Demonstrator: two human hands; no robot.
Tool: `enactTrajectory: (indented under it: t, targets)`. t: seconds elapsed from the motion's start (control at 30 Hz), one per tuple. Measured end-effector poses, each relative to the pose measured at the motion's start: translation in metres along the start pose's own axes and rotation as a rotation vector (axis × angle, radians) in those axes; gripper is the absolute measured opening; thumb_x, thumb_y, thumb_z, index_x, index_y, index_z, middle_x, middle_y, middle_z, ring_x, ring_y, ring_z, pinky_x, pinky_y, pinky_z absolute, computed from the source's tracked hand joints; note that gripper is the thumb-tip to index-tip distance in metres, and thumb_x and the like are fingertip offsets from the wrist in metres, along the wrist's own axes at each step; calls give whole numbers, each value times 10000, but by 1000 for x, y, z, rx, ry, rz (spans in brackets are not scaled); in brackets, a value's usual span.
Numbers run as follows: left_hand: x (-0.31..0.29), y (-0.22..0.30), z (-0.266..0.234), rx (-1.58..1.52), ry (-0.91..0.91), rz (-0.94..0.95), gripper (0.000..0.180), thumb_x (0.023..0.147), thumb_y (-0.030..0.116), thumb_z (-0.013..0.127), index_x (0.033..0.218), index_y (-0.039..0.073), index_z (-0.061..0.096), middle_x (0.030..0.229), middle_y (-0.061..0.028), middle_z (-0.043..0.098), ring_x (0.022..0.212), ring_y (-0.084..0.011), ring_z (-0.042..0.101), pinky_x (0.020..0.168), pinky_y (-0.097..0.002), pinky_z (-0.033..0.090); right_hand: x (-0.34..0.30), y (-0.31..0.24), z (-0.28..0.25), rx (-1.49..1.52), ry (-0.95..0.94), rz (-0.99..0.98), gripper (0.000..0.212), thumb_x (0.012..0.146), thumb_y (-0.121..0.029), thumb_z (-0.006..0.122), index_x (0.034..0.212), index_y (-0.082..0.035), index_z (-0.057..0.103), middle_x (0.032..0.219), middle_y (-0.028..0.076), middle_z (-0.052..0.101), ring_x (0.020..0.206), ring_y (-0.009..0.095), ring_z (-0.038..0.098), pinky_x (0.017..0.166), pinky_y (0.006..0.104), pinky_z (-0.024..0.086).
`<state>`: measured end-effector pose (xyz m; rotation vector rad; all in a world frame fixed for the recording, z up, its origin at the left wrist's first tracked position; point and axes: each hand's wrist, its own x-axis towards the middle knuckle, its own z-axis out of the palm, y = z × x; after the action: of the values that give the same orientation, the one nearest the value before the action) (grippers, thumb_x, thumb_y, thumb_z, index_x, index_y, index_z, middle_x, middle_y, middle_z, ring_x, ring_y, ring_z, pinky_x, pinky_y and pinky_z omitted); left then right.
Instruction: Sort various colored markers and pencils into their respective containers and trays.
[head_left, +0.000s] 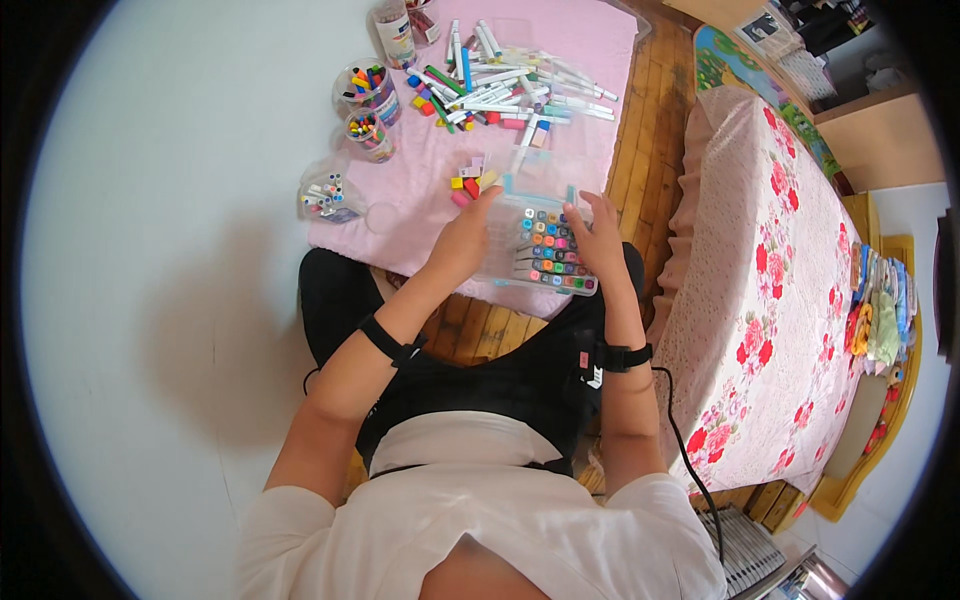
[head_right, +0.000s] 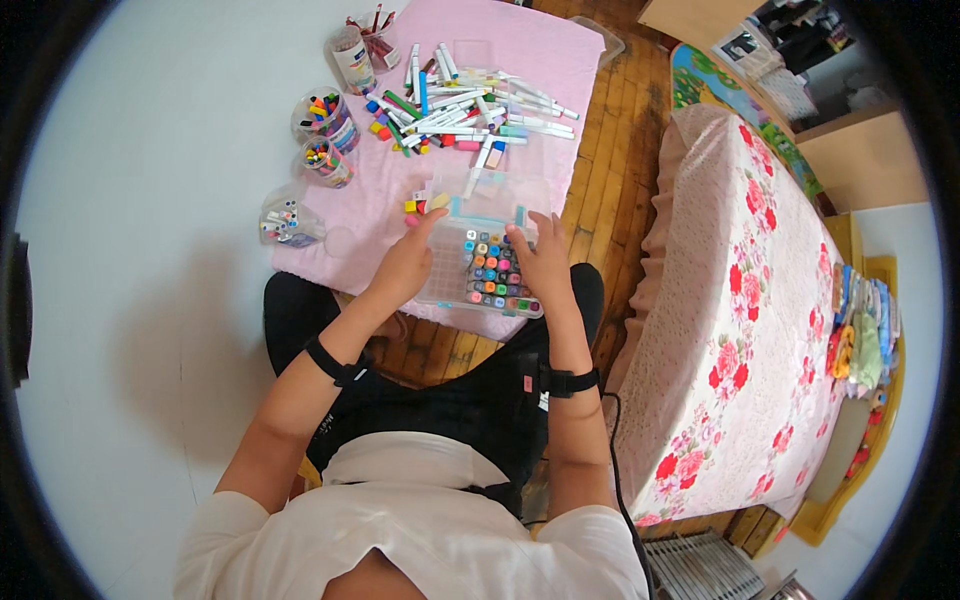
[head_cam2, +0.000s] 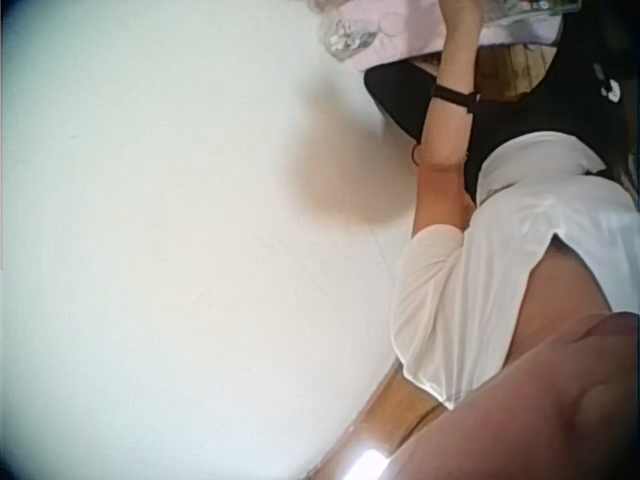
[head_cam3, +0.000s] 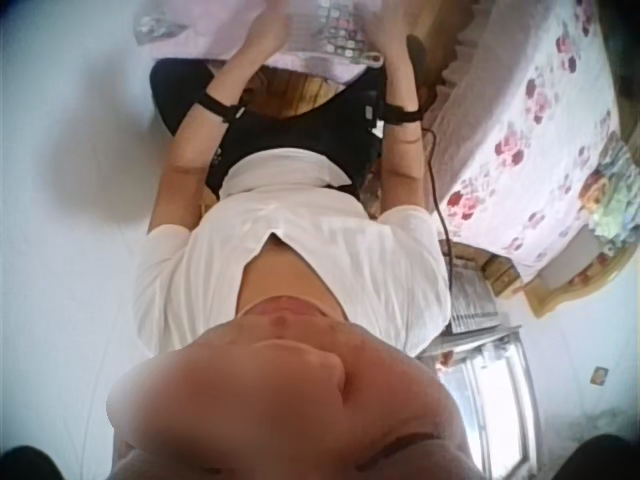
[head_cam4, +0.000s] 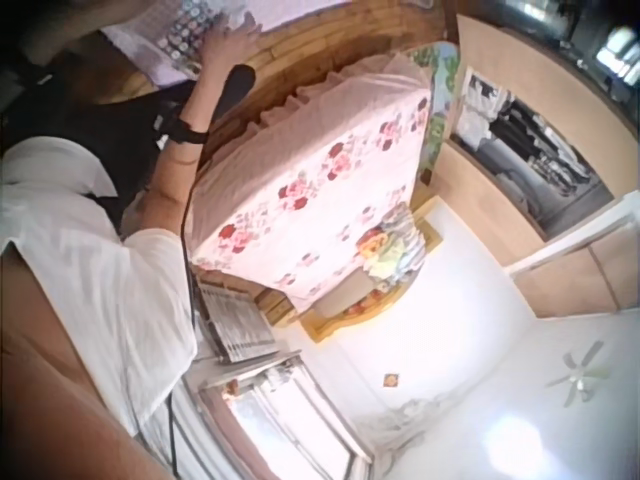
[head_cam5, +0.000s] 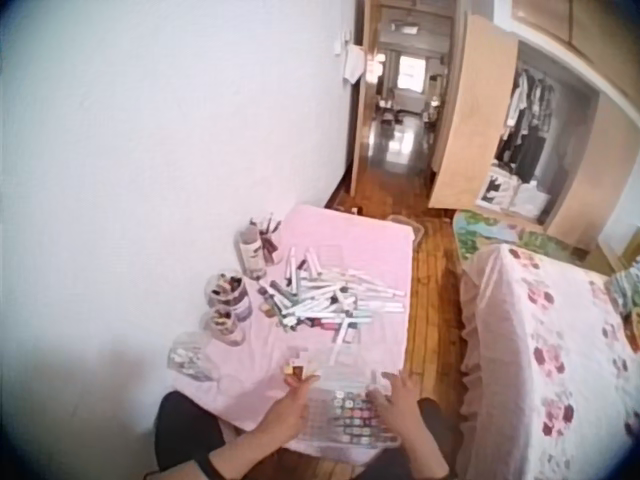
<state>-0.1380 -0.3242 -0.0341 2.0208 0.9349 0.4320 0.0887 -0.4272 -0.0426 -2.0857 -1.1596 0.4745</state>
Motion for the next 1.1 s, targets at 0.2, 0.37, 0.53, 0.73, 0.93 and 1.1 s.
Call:
enactTrajectory:
  t: [0.2, 0.37, 0.53, 0.73, 0.93, 1.1]
  targets:
    - [-10, -20, -24, 16, 91, 27, 652, 876, -58, 451, 1486, 172, 431, 1281, -290, 597, 1075, -457, 623, 900, -490, 499, -3, -18, 22, 32, -45, -74, 566, 975, -441, 640, 1319, 1, 561, 1448, 411, 396, 1391, 507, 397, 1111, 482, 393]
    - [-16, -50, -64, 15, 87, -94, 653, 871, -63, 451, 1476, 182, 443, 1239, -304, 610, 1084, -466, 615, 912, -493, 487, 4, -57, 59, 190, -112, -71, 586, 968, -444, 646, 1331, 5, 549, 1467, 432, 347, 1343, 530, 445, 1067, 463, 443]
    - [-7, -78, -82, 32, 197, 75, 646, 876, -62, 451, 1473, 184, 444, 1192, -322, 615, 1078, -475, 611, 921, -497, 474, 15, -69, 85, 230, -62, -126, 641, 968, -438, 646, 1389, 21, 495, 1472, 378, 382, 1306, 490, 499, 1033, 443, 469]
    - [-7, -74, -84, 106, 208, -10, 591, 904, -33, 483, 1462, 157, 457, 1323, -265, 561, 1219, -459, 545, 1028, -483, 447, 12, -62, 76, 543, -105, 18, 654, 1009, -390, 614, 1450, 47, 409, 1430, 293, 461, 1181, 346, 609, 942, 391, 528]
    - [13, -13, -79, 300, 360, 128, 384, 1002, 127, 555, 1386, 117, 552, 1466, -172, 453, 1397, -359, 416, 1128, -421, 377, 26, -35, 58, 468, 13, 17, 470, 1026, -275, 613, 1362, 35, 506, 1294, 205, 607, 1105, 264, 653, 864, 359, 560]
    - [47, 29, -103, 28, -181, 130, 347, 1015, 252, 589, 1313, 74, 596, 1388, -162, 533, 1320, -317, 505, 1088, -400, 414, 55, -34, 37, 415, -67, -95, 320, 990, -236, 653, 1203, 1, 623, 1136, 156, 701, 1072, 252, 676, 853, 373, 548]
